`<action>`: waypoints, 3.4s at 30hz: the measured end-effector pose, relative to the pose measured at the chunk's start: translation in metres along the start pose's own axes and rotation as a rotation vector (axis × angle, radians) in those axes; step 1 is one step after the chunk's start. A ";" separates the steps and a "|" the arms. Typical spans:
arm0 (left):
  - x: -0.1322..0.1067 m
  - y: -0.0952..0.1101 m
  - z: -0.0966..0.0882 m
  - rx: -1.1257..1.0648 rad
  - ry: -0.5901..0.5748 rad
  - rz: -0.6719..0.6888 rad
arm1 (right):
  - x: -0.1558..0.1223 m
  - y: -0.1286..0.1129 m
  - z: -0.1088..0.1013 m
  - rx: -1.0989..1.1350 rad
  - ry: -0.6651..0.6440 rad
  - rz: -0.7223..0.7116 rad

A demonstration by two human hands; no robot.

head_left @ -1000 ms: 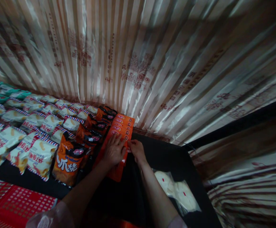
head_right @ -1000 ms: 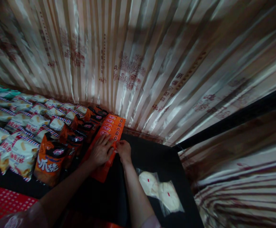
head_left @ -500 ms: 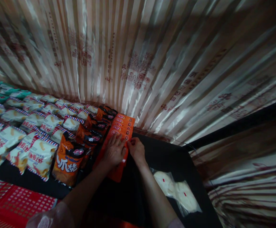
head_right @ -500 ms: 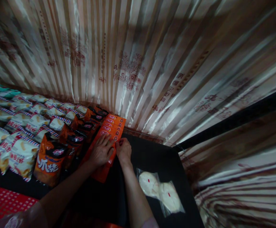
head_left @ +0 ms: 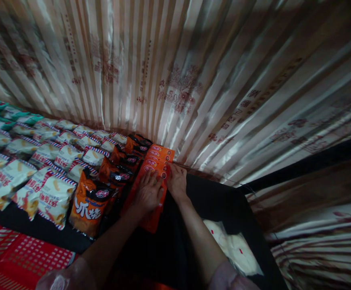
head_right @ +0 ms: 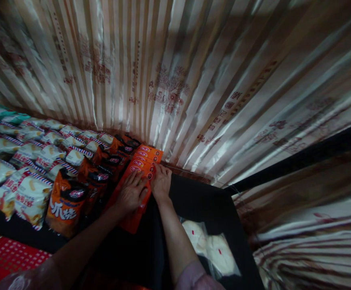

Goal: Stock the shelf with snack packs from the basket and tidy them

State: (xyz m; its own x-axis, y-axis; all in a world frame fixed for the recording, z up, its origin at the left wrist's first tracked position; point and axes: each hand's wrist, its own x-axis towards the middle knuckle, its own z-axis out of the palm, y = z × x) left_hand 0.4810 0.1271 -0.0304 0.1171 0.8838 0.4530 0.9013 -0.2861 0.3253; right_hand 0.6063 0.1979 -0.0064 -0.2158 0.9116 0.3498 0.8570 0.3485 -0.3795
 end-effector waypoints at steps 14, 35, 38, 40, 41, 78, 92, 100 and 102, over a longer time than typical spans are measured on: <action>-0.001 0.003 -0.004 -0.007 0.007 -0.001 | 0.009 0.006 0.008 -0.008 -0.053 0.113; -0.006 0.008 0.000 -0.005 -0.010 -0.027 | 0.003 0.012 0.019 0.067 0.031 0.076; -0.005 0.008 -0.002 0.000 -0.003 -0.028 | -0.001 0.014 0.021 0.089 0.121 0.127; -0.005 0.008 -0.003 0.004 0.001 -0.030 | -0.005 0.015 0.021 0.106 0.167 0.134; -0.005 0.009 -0.004 0.006 0.003 -0.030 | -0.007 0.015 0.020 0.115 0.183 0.125; -0.008 0.006 -0.007 -0.015 -0.057 -0.010 | -0.011 0.029 0.033 0.397 0.188 0.093; -0.010 0.009 -0.009 0.054 -0.128 -0.048 | -0.009 0.033 0.034 0.380 0.165 0.077; -0.009 0.009 -0.011 0.048 -0.123 -0.042 | -0.009 0.034 0.033 0.377 0.147 0.087; -0.009 0.008 -0.011 0.047 -0.109 -0.036 | -0.008 0.034 0.033 0.384 0.146 0.080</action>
State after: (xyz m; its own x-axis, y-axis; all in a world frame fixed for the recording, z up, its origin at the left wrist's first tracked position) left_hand 0.4825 0.1126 -0.0235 0.1272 0.9290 0.3477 0.9241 -0.2383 0.2988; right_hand 0.6221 0.2095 -0.0509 -0.0636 0.9083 0.4135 0.6260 0.3590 -0.6922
